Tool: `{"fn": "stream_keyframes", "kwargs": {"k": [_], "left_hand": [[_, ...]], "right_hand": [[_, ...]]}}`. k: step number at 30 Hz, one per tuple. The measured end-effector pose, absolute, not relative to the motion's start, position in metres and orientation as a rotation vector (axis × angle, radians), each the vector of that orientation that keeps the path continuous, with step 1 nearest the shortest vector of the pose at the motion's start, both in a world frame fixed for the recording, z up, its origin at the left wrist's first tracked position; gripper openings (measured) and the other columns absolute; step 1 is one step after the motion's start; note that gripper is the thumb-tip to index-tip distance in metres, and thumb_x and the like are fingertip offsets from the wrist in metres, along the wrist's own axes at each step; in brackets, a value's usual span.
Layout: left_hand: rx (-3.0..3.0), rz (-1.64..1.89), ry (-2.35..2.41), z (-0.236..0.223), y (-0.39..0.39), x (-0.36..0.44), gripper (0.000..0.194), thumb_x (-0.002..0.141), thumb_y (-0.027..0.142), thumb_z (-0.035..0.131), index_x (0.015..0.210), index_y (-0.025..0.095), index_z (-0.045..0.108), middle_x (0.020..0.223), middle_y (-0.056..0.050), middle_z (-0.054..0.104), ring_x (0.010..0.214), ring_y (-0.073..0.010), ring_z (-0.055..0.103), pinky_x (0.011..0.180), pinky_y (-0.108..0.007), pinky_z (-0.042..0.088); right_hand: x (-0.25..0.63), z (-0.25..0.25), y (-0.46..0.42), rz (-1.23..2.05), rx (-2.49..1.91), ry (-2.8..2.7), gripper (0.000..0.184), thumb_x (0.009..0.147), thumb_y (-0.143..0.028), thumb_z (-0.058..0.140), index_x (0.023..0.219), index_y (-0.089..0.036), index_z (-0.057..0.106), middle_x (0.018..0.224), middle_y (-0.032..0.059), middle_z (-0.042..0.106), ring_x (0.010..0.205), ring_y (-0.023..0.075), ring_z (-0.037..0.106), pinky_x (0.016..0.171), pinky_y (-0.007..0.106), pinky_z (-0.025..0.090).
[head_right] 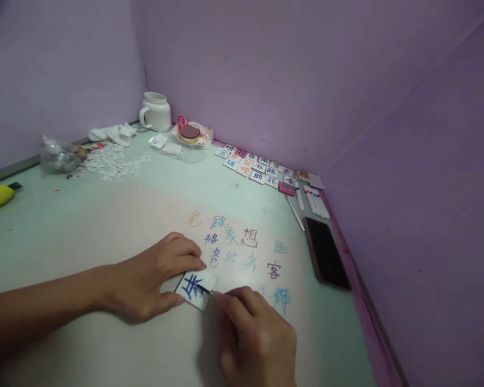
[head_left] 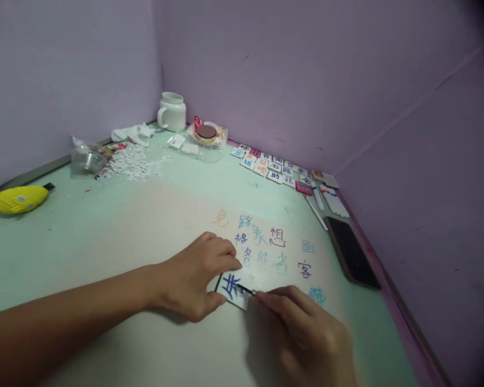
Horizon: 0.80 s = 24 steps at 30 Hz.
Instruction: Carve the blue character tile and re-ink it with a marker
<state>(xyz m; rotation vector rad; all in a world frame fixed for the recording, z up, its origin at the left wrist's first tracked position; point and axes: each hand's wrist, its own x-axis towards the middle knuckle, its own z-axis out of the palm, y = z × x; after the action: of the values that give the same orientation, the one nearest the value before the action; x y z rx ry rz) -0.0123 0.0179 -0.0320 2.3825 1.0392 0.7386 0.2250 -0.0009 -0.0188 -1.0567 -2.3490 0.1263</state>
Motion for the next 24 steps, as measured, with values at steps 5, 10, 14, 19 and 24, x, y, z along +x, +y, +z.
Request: {"fn": "stream_keyframes", "kwargs": {"k": [5, 10, 14, 19, 24], "left_hand": [[2.367, 0.842, 0.995, -0.031, 0.019, -0.016, 0.060, 0.060, 0.010, 0.047, 0.120, 0.020, 0.051, 0.117, -0.010, 0.057, 0.107, -0.0270, 0.052, 0.095, -0.044, 0.040], [2.382, 0.842, 1.160, -0.028, 0.014, -0.013, 0.043, 0.078, 0.028, 0.052, 0.119, 0.017, 0.052, 0.112, -0.013, 0.057, 0.102, -0.0298, 0.052, 0.092, -0.049, 0.039], [2.402, 0.667, 1.334, -0.024, 0.008, -0.003, 0.052, 0.074, 0.046, 0.067, 0.113, 0.014, 0.056, 0.099, -0.012, 0.056, 0.091, -0.0295, 0.050, 0.086, -0.051, 0.039], [2.430, 0.690, 1.216, -0.026, 0.007, -0.002, 0.050, 0.074, 0.026, 0.061, 0.122, 0.015, 0.050, 0.104, -0.011, 0.054, 0.094, -0.0276, 0.050, 0.087, -0.048, 0.039], [2.459, 0.741, 1.052, -0.029, 0.009, -0.008, 0.058, 0.073, 0.015, 0.057, 0.129, 0.016, 0.042, 0.116, -0.013, 0.052, 0.105, -0.0280, 0.048, 0.094, -0.047, 0.039]], "right_hand": [[0.234, -0.024, 0.013, 0.258, -1.074, -2.177, 0.020, 0.085, -0.013, 0.055, 0.095, -0.022, 0.070, 0.081, 0.0021, 0.072, 0.067, 0.0123, 0.069, 0.055, 0.019, 0.053], [0.238, -0.035, 0.011, 0.269, -1.147, -2.127, 0.016, 0.086, -0.016, 0.058, 0.093, -0.022, 0.071, 0.079, 0.0017, 0.071, 0.064, 0.0118, 0.068, 0.053, 0.018, 0.052], [0.240, -0.036, 0.005, 0.301, -1.133, -2.159, 0.015, 0.086, -0.015, 0.058, 0.094, -0.022, 0.070, 0.077, 0.0009, 0.070, 0.064, 0.0115, 0.066, 0.053, 0.019, 0.050], [0.235, -0.031, 0.003, 0.308, -1.126, -2.153, 0.015, 0.087, -0.016, 0.056, 0.093, -0.021, 0.069, 0.083, 0.0038, 0.069, 0.066, 0.0129, 0.065, 0.052, 0.021, 0.049], [0.231, -0.024, 0.001, 0.294, -1.109, -2.174, 0.016, 0.086, -0.015, 0.055, 0.089, -0.020, 0.069, 0.074, 0.0020, 0.067, 0.058, 0.0117, 0.062, 0.048, 0.020, 0.047]]}}
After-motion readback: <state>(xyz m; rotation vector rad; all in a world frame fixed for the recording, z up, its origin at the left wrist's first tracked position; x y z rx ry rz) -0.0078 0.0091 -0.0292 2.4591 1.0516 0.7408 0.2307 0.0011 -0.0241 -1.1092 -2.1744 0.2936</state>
